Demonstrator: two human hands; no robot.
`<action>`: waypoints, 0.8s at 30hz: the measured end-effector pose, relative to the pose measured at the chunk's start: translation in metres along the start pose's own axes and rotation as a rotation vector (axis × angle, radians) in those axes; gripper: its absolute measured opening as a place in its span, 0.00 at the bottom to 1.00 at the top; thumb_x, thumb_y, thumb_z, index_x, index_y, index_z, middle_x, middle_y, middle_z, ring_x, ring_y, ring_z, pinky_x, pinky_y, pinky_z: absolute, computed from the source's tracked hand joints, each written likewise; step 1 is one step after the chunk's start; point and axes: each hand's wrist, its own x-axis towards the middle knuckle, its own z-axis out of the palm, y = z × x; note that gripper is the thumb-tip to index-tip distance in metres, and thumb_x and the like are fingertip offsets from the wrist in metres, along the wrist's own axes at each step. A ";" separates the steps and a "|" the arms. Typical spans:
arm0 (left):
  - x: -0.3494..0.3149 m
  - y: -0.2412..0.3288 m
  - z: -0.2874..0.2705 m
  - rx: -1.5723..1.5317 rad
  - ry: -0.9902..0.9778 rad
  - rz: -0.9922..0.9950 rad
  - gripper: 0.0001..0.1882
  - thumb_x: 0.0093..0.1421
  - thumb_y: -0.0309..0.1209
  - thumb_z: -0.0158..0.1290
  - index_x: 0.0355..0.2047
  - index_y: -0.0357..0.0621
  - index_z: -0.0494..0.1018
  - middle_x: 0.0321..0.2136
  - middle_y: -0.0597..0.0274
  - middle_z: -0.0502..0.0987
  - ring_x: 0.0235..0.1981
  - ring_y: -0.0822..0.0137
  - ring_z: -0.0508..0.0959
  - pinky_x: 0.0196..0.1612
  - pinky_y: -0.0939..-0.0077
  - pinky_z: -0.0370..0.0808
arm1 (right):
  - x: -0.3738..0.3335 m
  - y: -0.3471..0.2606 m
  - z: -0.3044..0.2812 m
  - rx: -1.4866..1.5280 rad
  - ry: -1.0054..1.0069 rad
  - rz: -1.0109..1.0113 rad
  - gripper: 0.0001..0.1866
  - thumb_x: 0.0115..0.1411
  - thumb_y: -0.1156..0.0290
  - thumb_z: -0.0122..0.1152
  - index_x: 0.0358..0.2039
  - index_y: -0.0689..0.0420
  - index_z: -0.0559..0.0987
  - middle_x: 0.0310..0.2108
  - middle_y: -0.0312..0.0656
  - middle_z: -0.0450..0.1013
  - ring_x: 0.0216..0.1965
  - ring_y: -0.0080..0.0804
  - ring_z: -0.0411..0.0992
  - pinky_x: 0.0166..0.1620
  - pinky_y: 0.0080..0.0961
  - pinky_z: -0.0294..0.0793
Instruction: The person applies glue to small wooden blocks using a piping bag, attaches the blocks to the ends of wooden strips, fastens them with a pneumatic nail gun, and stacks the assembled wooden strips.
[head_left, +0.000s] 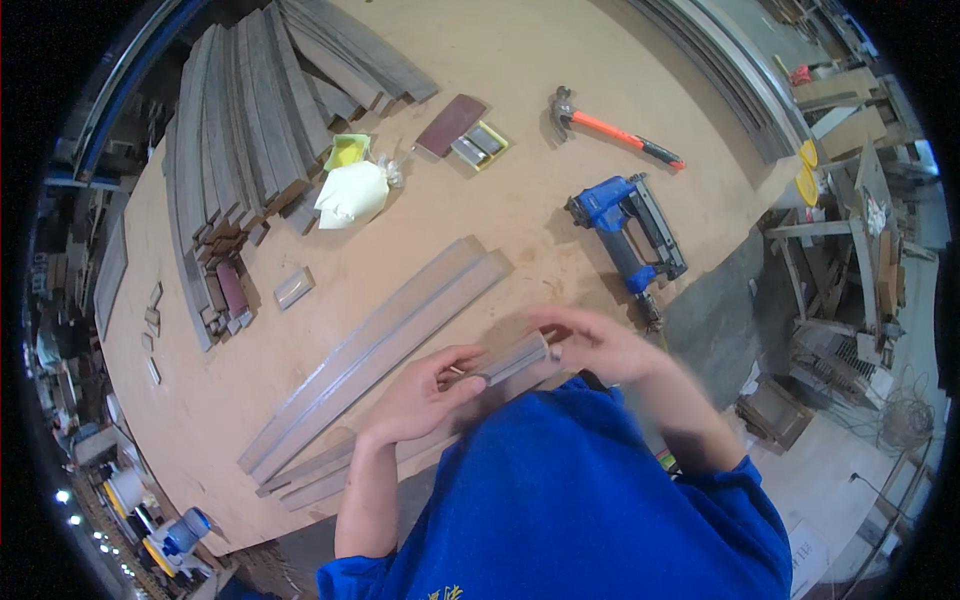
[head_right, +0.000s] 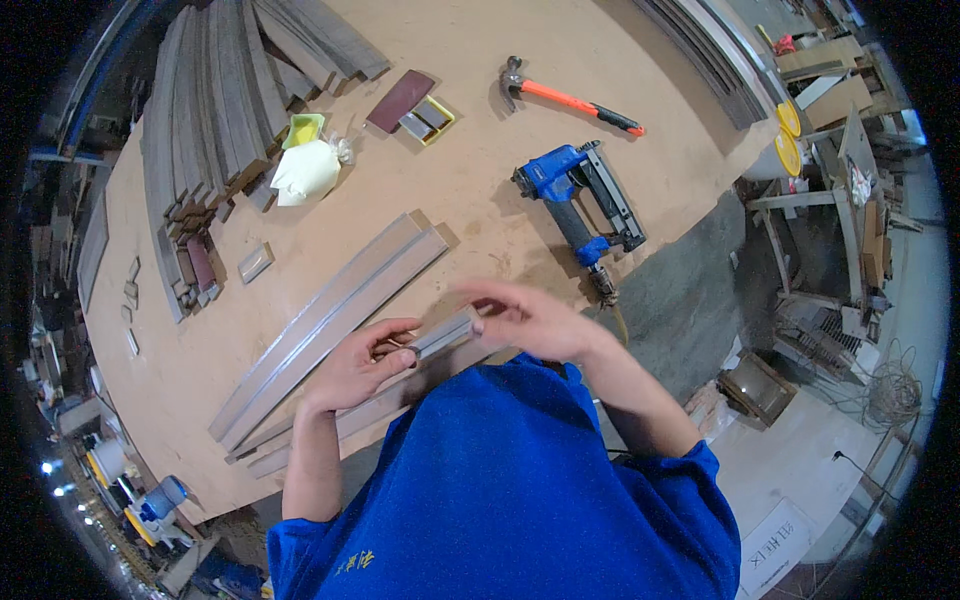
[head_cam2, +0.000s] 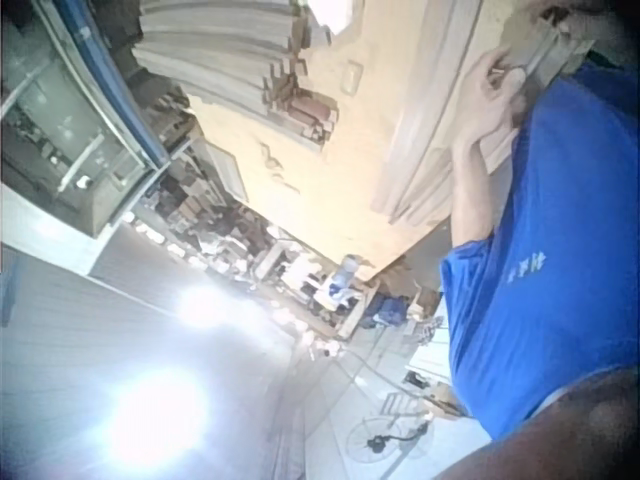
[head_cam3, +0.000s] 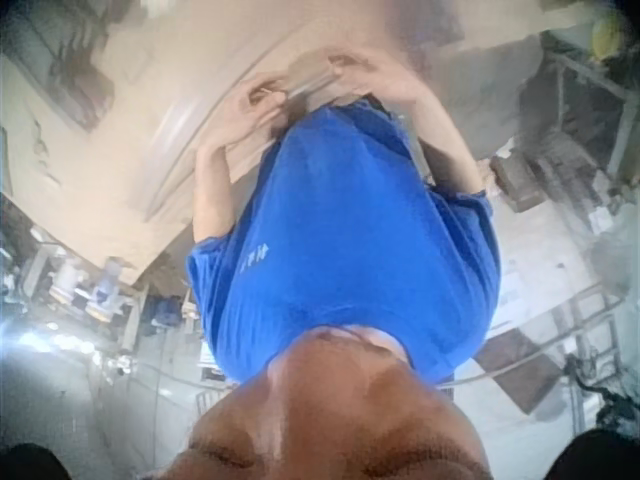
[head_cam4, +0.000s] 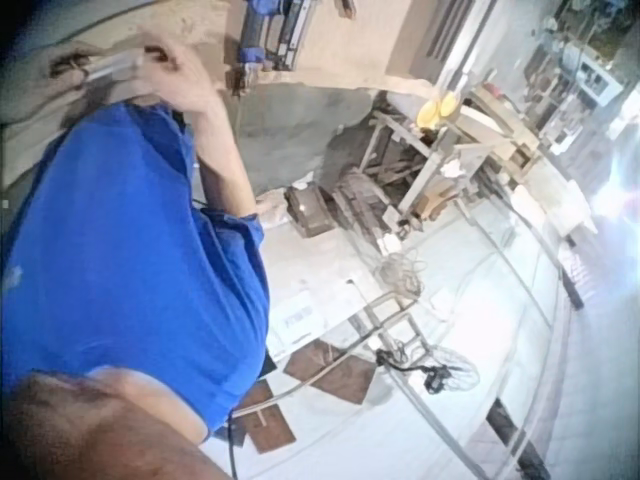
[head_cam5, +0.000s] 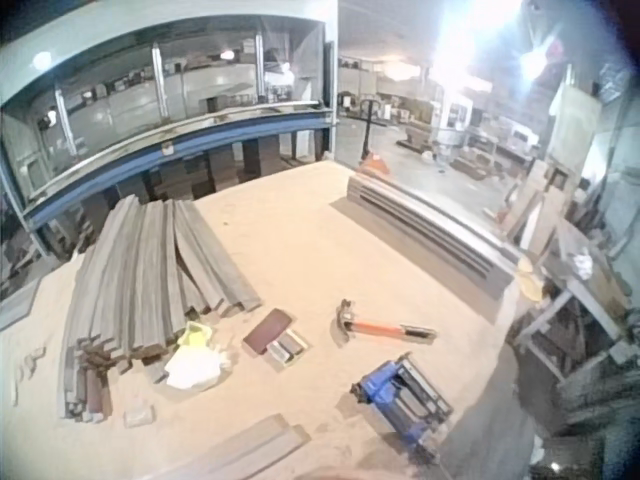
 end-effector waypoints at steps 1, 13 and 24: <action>-0.002 0.004 -0.003 -0.044 -0.011 -0.039 0.24 0.68 0.38 0.59 0.59 0.37 0.74 0.50 0.54 0.80 0.50 0.64 0.79 0.53 0.67 0.76 | -0.003 0.005 0.007 0.043 -0.050 0.003 0.29 0.66 0.71 0.65 0.66 0.56 0.70 0.46 0.37 0.77 0.46 0.21 0.73 0.49 0.23 0.75; 0.005 0.029 -0.005 -0.088 -0.093 -0.106 0.18 0.76 0.37 0.47 0.54 0.35 0.75 0.42 0.59 0.81 0.42 0.72 0.79 0.50 0.75 0.75 | -0.005 0.019 0.016 -0.061 0.127 -0.133 0.23 0.65 0.69 0.69 0.59 0.62 0.77 0.41 0.37 0.79 0.40 0.20 0.74 0.45 0.22 0.77; 0.015 0.025 0.010 0.052 0.124 -0.060 0.19 0.71 0.39 0.56 0.54 0.40 0.78 0.42 0.59 0.83 0.44 0.68 0.80 0.50 0.72 0.75 | 0.008 0.036 0.039 -0.422 0.677 -0.603 0.18 0.57 0.77 0.70 0.50 0.55 0.85 0.46 0.45 0.80 0.45 0.42 0.80 0.48 0.31 0.80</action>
